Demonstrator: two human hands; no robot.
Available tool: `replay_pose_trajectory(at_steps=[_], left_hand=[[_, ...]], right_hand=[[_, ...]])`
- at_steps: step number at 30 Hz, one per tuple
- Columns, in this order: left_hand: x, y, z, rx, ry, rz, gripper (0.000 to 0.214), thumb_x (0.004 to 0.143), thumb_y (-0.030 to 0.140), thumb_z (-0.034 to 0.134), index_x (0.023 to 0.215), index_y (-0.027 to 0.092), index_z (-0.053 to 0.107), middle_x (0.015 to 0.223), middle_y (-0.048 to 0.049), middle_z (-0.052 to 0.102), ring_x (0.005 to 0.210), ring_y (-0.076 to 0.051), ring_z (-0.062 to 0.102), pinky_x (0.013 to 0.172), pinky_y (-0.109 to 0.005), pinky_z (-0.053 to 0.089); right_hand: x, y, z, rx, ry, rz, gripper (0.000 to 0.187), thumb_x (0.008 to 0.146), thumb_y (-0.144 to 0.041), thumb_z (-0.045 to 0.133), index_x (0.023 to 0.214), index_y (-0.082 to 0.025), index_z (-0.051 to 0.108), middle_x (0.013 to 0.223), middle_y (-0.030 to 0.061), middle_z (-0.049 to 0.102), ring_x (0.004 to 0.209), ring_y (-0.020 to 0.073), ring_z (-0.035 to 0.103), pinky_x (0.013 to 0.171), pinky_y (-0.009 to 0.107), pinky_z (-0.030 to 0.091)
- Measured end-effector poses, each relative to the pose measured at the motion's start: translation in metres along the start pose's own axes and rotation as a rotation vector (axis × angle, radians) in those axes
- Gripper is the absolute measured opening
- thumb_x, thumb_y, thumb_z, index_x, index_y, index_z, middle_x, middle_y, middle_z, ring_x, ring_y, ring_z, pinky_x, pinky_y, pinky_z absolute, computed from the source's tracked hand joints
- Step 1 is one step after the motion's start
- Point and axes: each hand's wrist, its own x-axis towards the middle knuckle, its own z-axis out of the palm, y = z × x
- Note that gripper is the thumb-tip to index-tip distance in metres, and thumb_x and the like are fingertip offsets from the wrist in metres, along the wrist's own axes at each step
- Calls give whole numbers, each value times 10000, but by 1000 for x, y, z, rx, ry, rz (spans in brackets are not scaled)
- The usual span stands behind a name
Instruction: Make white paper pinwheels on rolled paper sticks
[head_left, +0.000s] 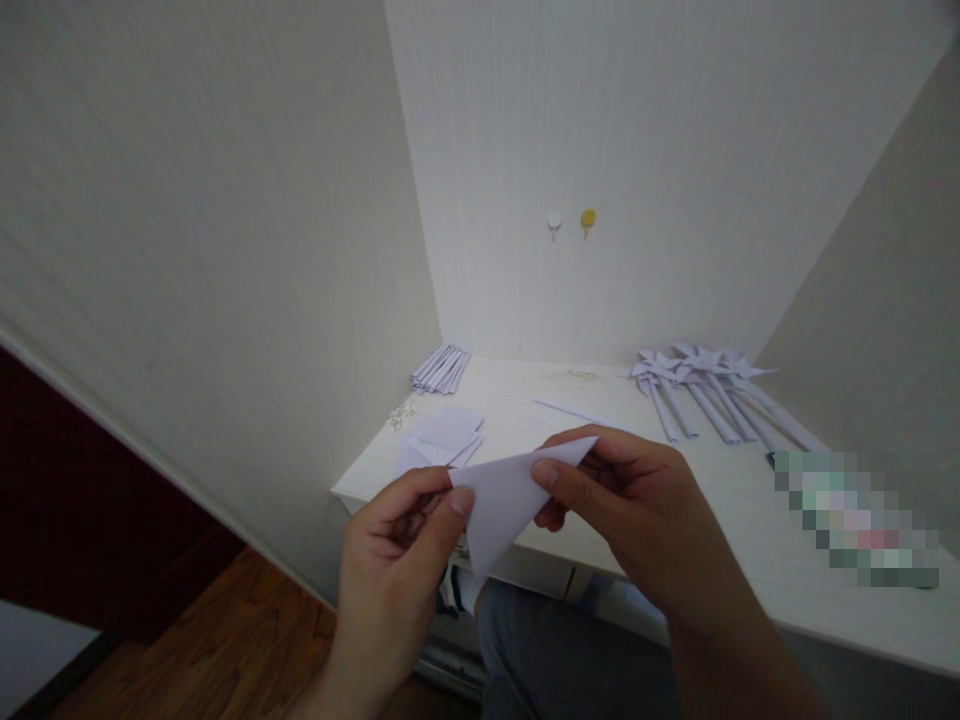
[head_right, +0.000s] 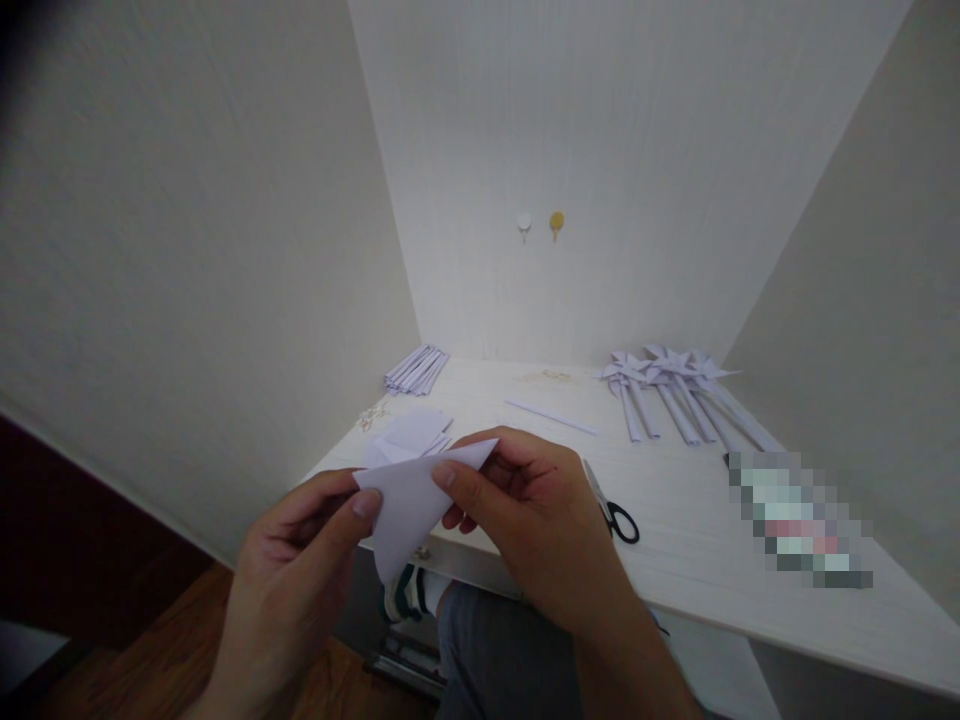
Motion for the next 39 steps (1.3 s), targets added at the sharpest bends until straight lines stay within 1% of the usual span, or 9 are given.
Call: replay_pose_trajectory(at_steps=[5, 11, 17, 20, 24, 30, 35, 39], left_hand=[[0, 0, 1, 7, 6, 12, 166, 768, 309, 853, 846, 173, 797, 765, -40, 769, 679, -157, 701, 599, -208, 567], [-1, 0, 1, 25, 44, 27, 198, 754, 334, 865, 848, 173, 799, 781, -49, 776, 655, -155, 697, 571, -206, 559], [-1, -2, 1, 19, 49, 60, 169, 762, 323, 860, 845, 187, 803, 799, -45, 780, 681, -152, 698, 596, -199, 561], [-1, -2, 1, 25, 41, 70, 157, 768, 311, 856, 844, 185, 802, 789, -43, 773, 677, -146, 682, 590, -193, 548], [-1, -2, 1, 36, 50, 69, 190, 766, 343, 853, 842, 177, 797, 779, -47, 765, 661, -151, 662, 570, -205, 532], [-2, -2, 1, 5, 44, 40, 197, 756, 347, 861, 842, 182, 795, 782, -45, 767, 670, -153, 664, 585, -209, 534], [-3, -2, 0, -19, 28, 1, 187, 771, 350, 849, 862, 196, 797, 813, -44, 778, 706, -164, 672, 617, -220, 540], [-3, -3, -1, -25, 6, 9, 156, 773, 332, 848, 835, 198, 799, 784, -36, 762, 704, -158, 654, 622, -213, 525]], right_hand=[[1, -1, 0, 36, -9, -23, 190, 888, -364, 782, 879, -174, 779, 700, 25, 729, 634, 148, 683, 590, 257, 572], [1, -4, -2, -44, -18, -70, 241, 963, -375, 691, 873, -171, 782, 691, 28, 720, 653, 151, 666, 627, 272, 557], [1, -3, -2, -27, -23, -106, 214, 973, -358, 683, 896, -186, 783, 732, 21, 720, 662, 139, 658, 619, 257, 547], [1, -4, -1, -15, -35, -90, 216, 977, -359, 676, 906, -184, 780, 736, 25, 726, 657, 143, 663, 598, 257, 546], [1, -5, -2, -17, -44, -64, 251, 980, -388, 667, 910, -175, 779, 714, 36, 735, 656, 156, 672, 604, 272, 549], [1, -3, -2, -10, -42, -71, 261, 978, -402, 669, 941, -171, 785, 707, 41, 743, 644, 161, 683, 602, 280, 559], [1, -3, -1, 13, -38, -73, 242, 980, -377, 671, 910, -174, 784, 690, 26, 731, 633, 144, 673, 601, 259, 551], [1, -4, -2, -2, -14, -55, 267, 976, -392, 675, 875, -166, 775, 670, 23, 718, 626, 145, 664, 608, 264, 547]])
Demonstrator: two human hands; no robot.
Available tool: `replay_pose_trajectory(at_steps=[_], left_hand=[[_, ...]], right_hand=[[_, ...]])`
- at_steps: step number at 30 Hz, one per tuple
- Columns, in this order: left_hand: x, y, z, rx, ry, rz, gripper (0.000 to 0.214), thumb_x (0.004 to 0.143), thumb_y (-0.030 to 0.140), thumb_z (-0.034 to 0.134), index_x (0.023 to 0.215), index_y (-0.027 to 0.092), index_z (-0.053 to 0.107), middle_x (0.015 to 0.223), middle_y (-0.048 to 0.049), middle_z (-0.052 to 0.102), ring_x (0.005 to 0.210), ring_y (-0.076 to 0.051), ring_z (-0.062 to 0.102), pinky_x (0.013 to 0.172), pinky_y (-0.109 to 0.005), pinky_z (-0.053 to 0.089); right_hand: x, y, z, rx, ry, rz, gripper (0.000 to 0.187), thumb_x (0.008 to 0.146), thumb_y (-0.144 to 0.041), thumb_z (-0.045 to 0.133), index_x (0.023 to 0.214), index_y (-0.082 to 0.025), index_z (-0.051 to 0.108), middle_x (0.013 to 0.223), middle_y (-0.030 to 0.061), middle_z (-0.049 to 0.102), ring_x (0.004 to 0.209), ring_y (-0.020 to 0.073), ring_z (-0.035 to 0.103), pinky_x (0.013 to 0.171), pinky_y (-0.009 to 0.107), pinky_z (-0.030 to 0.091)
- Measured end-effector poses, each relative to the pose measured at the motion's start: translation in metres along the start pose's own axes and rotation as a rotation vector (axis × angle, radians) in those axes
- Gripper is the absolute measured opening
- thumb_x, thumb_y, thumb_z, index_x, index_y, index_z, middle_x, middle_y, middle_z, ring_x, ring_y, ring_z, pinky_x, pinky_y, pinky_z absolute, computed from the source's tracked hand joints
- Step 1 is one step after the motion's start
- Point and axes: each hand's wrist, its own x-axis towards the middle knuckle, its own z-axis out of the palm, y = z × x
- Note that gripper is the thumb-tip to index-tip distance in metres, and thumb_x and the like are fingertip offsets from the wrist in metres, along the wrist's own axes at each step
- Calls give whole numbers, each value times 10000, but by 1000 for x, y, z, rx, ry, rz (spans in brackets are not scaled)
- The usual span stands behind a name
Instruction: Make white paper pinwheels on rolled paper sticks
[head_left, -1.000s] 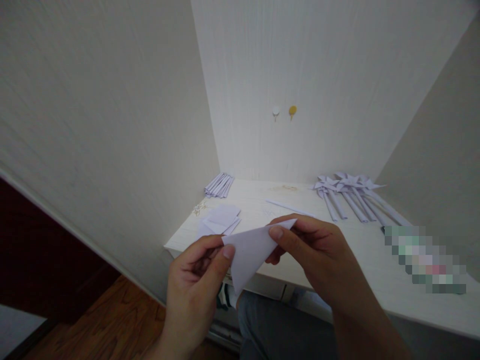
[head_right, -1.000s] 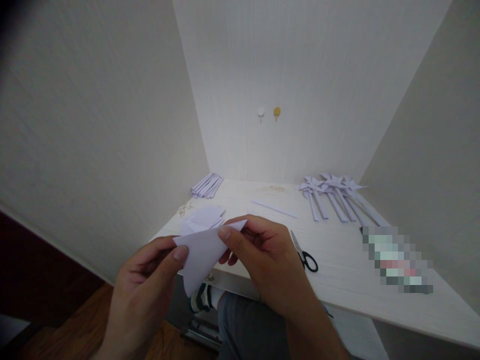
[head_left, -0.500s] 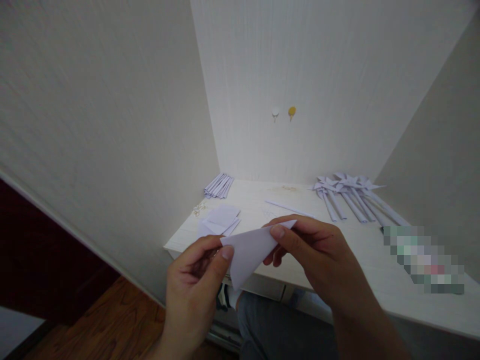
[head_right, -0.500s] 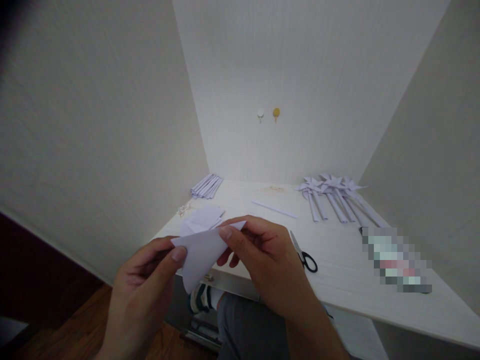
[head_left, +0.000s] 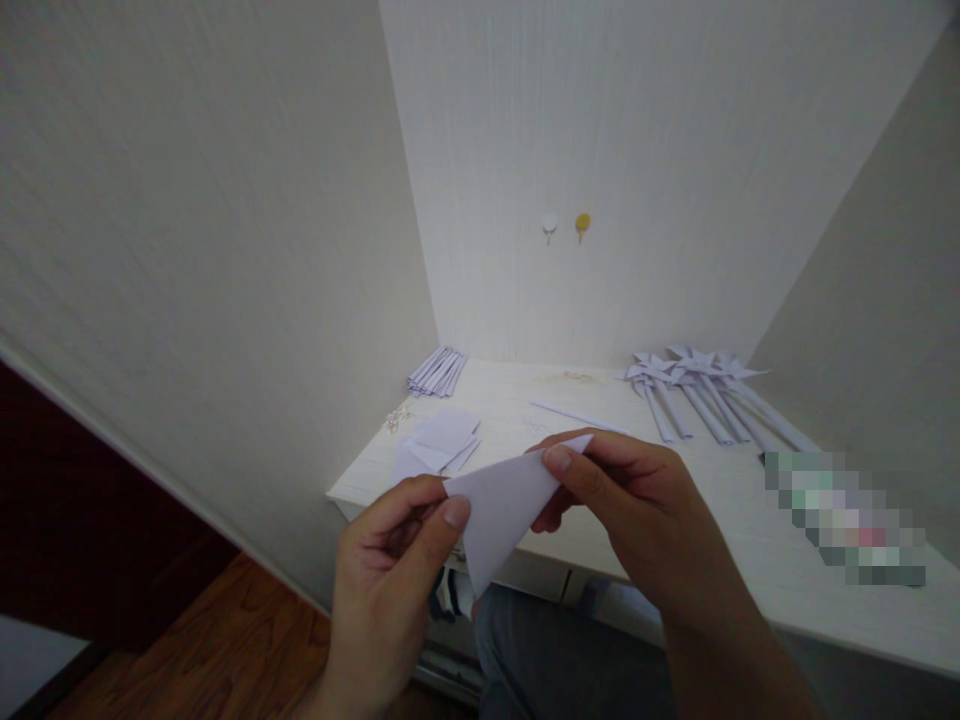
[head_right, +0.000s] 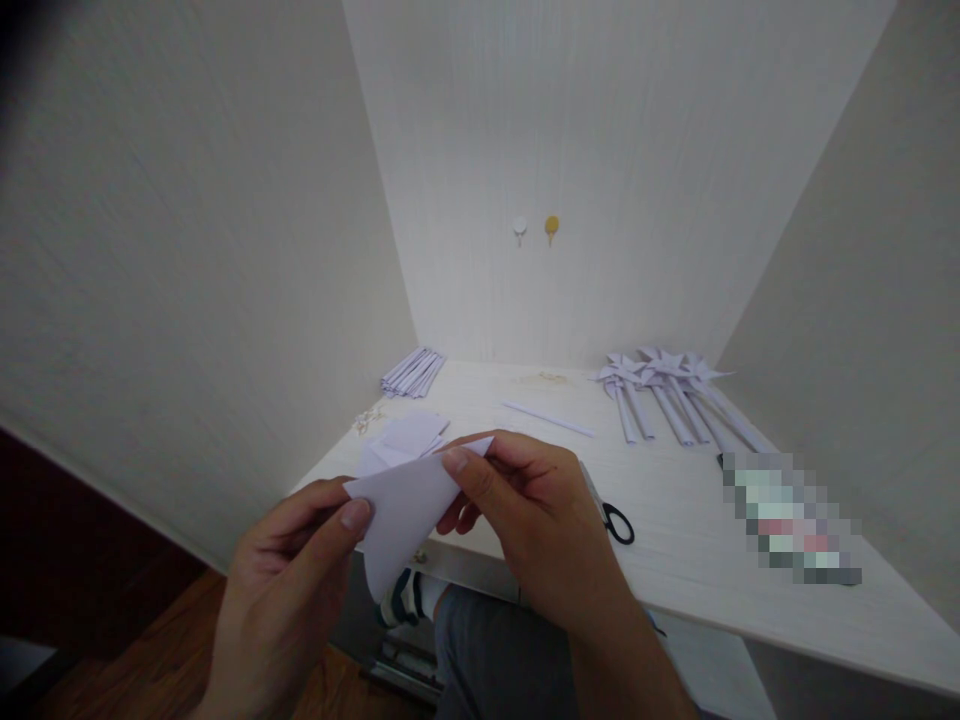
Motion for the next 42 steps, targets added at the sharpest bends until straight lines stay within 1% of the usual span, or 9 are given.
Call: replay_pose_trajectory(at_steps=[6, 9, 12, 15, 17, 20, 24, 33, 42], left_hand=[[-3, -2, -1, 14, -85, -3, 140, 804, 327, 825, 829, 189, 812, 750, -48, 758, 701, -164, 662, 626, -212, 523], [-5, -1, 4, 19, -157, -36, 125, 812, 314, 814, 815, 189, 817, 757, -57, 776, 677, -169, 687, 604, -212, 530], [-7, 0, 11, 38, -227, -67, 108, 799, 280, 810, 753, 183, 806, 692, -46, 761, 604, -149, 665, 553, -195, 511], [-9, 0, 17, 52, -243, -81, 77, 800, 233, 788, 743, 183, 804, 665, -34, 751, 601, -134, 660, 569, -179, 513], [-10, -1, 19, 59, -237, -77, 57, 799, 207, 776, 756, 188, 808, 663, -28, 753, 602, -128, 665, 578, -171, 517], [-11, 0, 21, 69, -224, -55, 39, 766, 175, 781, 737, 187, 804, 635, -22, 747, 589, -126, 667, 570, -165, 515], [-11, 2, 22, 62, -213, -43, 26, 745, 169, 783, 741, 179, 807, 651, -33, 758, 596, -136, 674, 577, -176, 523], [-11, -5, 18, 51, -238, -104, 109, 817, 281, 793, 821, 176, 819, 703, -35, 768, 596, -133, 664, 564, -181, 529], [-12, -4, 18, 45, -238, -79, 71, 817, 261, 796, 806, 194, 819, 676, -17, 758, 572, -117, 655, 536, -158, 514]], right_hand=[[-1, 1, 2, -44, 57, -13, 306, 983, -404, 653, 810, -165, 734, 629, 3, 661, 573, 127, 614, 546, 243, 504], [-1, 3, 8, -79, 160, -34, 341, 974, -431, 652, 748, -177, 677, 592, -24, 593, 517, 107, 548, 466, 216, 442], [-1, 6, 15, -167, 309, -69, 387, 969, -467, 642, 702, -187, 632, 549, -47, 512, 475, 89, 452, 402, 196, 344], [-1, 8, 18, -254, 406, -103, 394, 976, -477, 622, 707, -190, 635, 548, -48, 504, 480, 87, 421, 396, 196, 302], [0, 9, 18, -290, 430, -123, 402, 973, -468, 624, 681, -192, 615, 547, -47, 503, 487, 88, 422, 401, 197, 300], [1, 10, 17, -324, 458, -152, 437, 947, -444, 662, 607, -194, 546, 513, -60, 445, 470, 81, 377, 392, 199, 271], [2, 11, 16, -340, 472, -179, 458, 927, -414, 686, 567, -198, 504, 489, -72, 390, 455, 76, 326, 380, 205, 238], [2, 13, 15, -293, 388, -195, 444, 938, -395, 688, 585, -200, 502, 510, -79, 388, 469, 75, 319, 394, 198, 259], [2, 13, 15, -255, 350, -186, 466, 934, -384, 688, 569, -200, 464, 510, -80, 367, 472, 76, 304, 392, 198, 239]])
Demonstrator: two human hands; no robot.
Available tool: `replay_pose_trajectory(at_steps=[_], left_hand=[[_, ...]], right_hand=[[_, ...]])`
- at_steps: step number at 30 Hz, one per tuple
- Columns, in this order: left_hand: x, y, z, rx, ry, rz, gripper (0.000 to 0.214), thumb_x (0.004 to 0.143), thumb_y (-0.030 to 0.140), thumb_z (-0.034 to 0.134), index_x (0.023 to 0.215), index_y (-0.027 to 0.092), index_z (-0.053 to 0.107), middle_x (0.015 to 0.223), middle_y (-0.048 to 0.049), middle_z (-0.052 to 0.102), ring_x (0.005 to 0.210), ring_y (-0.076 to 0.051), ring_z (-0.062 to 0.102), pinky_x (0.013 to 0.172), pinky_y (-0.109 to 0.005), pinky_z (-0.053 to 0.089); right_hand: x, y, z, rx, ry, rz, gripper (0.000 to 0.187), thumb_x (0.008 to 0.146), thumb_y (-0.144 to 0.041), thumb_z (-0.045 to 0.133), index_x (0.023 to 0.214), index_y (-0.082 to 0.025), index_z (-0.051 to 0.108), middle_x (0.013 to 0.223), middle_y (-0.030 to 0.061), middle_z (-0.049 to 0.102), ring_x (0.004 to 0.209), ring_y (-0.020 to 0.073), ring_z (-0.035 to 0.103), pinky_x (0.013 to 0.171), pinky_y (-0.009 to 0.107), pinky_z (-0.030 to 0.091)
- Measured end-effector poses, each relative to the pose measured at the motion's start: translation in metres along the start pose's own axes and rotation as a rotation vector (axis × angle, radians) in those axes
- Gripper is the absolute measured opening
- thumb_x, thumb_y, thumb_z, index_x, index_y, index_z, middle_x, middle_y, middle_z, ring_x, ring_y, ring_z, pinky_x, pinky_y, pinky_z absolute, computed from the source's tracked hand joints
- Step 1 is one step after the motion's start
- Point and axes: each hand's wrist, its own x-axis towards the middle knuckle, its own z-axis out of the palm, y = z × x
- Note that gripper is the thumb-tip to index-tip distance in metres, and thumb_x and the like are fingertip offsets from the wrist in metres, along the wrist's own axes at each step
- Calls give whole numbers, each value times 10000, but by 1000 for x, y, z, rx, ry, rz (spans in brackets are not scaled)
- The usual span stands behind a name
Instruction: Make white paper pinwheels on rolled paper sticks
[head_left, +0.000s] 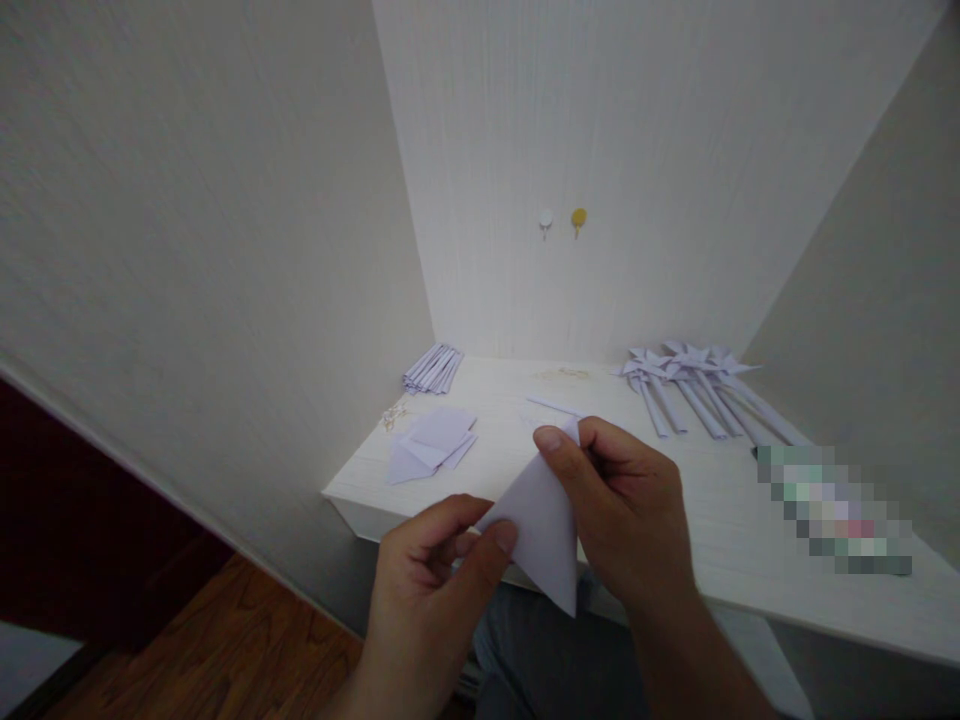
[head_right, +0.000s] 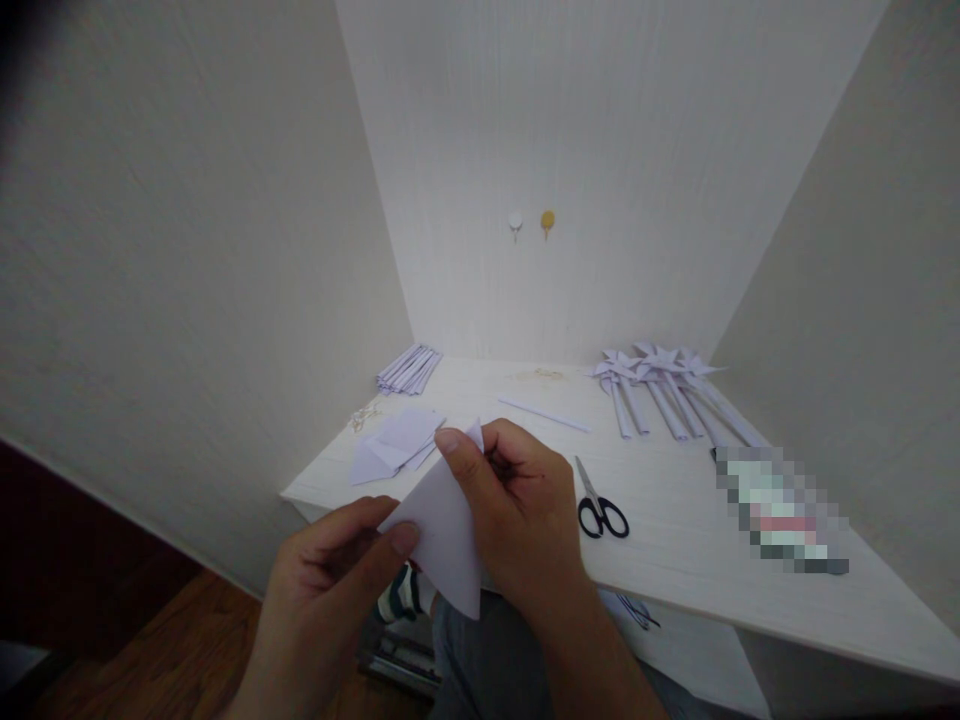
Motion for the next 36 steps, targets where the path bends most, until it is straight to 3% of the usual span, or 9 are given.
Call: replay_pose_trajectory(at_steps=[18, 36], left_hand=[[-2, 2, -1, 130, -43, -21, 318, 886, 412, 718, 703, 154, 749, 652, -32, 639, 637, -146, 543, 576, -219, 449], [-1, 1, 0, 139, -73, -11, 339, 931, 416, 667, 714, 168, 749, 659, -23, 659, 640, -146, 583, 593, -216, 456]], right_hand=[[0, 2, 2, -20, 32, 35, 487, 925, -421, 693, 560, -206, 451, 497, -81, 354, 462, 79, 290, 411, 212, 268], [1, 5, 2, -59, 57, 16, 493, 925, -435, 697, 561, -207, 454, 496, -80, 370, 460, 80, 305, 400, 224, 248]])
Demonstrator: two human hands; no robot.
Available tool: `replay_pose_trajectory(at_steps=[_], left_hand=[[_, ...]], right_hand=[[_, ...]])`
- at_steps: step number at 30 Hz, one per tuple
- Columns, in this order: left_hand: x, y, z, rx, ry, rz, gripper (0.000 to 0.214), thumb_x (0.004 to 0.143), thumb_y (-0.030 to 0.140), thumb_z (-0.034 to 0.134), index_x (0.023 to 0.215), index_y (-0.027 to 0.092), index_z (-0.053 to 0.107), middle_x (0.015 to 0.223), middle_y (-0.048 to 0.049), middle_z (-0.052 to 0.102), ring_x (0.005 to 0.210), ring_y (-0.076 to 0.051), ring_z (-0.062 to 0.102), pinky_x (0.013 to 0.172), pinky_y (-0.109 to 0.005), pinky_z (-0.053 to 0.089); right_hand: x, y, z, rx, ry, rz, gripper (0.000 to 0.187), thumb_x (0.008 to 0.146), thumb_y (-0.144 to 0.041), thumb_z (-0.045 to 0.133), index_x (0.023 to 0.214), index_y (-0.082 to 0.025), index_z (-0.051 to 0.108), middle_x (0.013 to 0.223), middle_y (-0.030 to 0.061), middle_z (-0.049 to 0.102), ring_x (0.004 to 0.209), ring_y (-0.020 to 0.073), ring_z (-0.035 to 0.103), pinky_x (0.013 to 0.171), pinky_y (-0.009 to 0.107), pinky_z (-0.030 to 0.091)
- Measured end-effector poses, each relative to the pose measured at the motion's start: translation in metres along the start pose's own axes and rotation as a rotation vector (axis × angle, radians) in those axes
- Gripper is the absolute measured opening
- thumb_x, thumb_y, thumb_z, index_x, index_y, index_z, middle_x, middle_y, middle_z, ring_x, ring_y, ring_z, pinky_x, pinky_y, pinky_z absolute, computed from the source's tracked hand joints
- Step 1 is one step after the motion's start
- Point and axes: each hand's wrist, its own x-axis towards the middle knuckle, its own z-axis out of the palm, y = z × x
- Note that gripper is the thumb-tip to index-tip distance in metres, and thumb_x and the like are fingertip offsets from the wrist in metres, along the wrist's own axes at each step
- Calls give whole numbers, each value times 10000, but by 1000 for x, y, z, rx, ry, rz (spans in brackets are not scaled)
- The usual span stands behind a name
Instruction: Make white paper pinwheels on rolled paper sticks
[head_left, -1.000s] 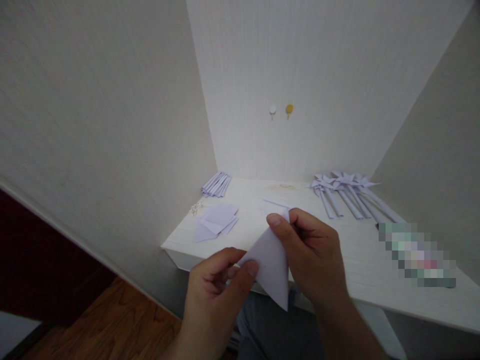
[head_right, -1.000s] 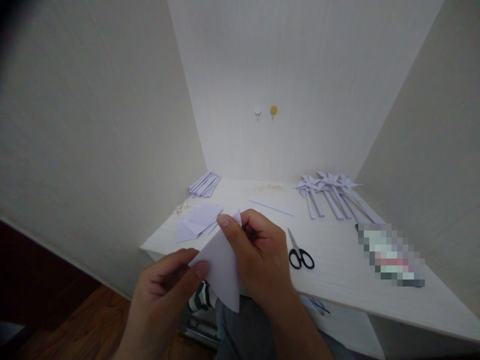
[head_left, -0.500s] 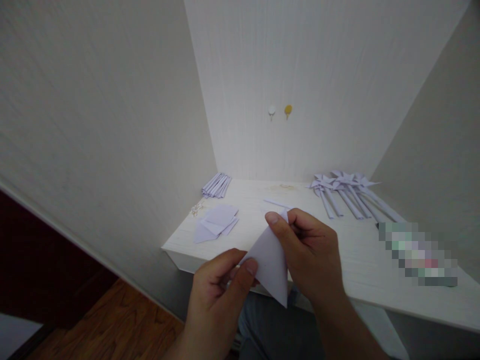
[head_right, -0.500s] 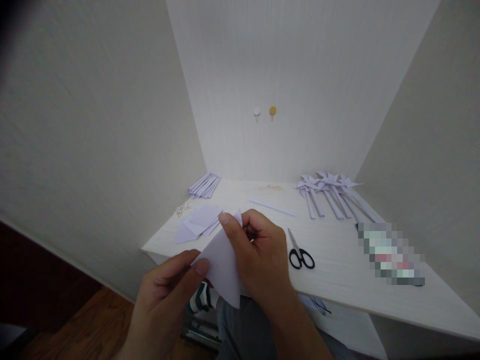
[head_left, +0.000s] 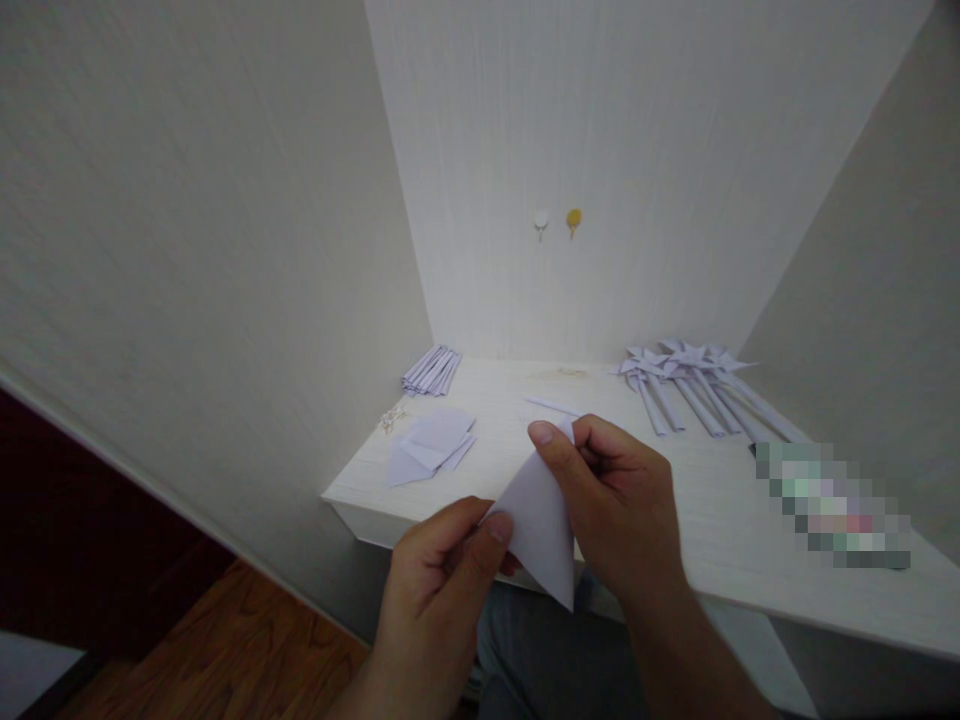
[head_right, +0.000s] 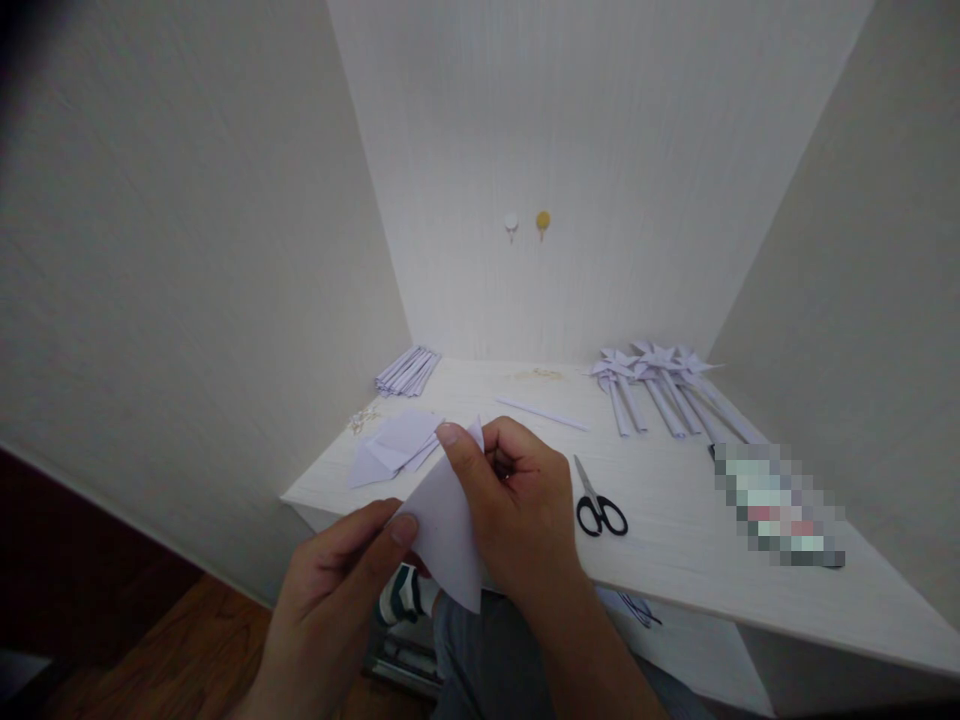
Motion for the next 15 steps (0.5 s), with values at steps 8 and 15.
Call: replay_pose_trajectory(at_steps=[8, 15], left_hand=[[2, -3, 2, 4, -16, -26, 305, 906, 426, 689, 756, 169, 755, 667, -25, 661, 617, -150, 579, 575, -227, 474], [5, -3, 4, -5, 4, -50, 296, 860, 428, 731, 735, 162, 763, 641, -36, 670, 605, -154, 593, 557, -222, 484]], right_hand=[[1, 3, 0, -61, 12, -14, 482, 916, -430, 704, 564, -208, 461, 488, -81, 382, 459, 82, 322, 411, 229, 253], [2, 8, -3, -39, -45, 2, 476, 921, -440, 693, 580, -206, 457, 492, -81, 393, 468, 81, 344, 426, 220, 269]])
